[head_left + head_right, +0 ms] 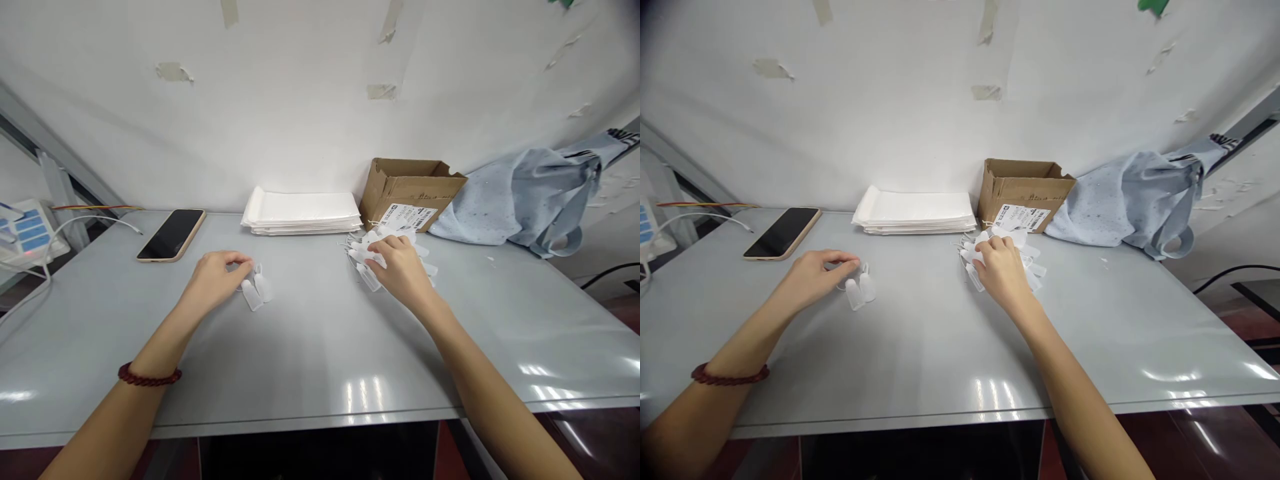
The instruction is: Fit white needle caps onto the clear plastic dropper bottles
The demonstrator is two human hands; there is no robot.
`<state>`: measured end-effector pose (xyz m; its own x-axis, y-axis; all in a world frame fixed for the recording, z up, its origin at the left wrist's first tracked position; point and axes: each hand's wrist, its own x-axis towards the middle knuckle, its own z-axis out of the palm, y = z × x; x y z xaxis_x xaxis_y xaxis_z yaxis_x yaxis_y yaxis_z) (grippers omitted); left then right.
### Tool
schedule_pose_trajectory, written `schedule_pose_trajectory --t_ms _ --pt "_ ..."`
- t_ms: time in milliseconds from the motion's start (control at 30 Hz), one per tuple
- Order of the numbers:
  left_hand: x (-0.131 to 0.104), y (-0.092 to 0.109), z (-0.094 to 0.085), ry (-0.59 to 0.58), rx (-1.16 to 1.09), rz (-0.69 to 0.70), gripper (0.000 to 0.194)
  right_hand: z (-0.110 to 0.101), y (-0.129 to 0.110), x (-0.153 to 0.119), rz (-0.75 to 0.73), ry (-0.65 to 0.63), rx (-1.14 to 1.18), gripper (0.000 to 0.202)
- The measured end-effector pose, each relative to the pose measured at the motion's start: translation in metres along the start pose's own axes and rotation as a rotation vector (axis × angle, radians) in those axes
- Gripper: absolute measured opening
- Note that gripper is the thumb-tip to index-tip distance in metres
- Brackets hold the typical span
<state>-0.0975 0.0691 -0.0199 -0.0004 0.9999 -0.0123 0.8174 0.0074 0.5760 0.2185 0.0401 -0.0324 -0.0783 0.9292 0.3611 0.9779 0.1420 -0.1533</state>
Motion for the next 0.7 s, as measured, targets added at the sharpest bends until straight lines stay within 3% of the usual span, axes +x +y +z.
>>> schedule_pose_trajectory --t_ms 367,700 --pt "-0.004 0.006 0.004 0.027 0.077 0.058 0.037 0.008 -0.021 -0.002 -0.034 -0.138 -0.214 0.02" --pt "-0.004 0.007 0.008 0.051 0.07 0.121 0.031 0.014 -0.023 -0.003 0.011 -0.14 -0.082 0.02"
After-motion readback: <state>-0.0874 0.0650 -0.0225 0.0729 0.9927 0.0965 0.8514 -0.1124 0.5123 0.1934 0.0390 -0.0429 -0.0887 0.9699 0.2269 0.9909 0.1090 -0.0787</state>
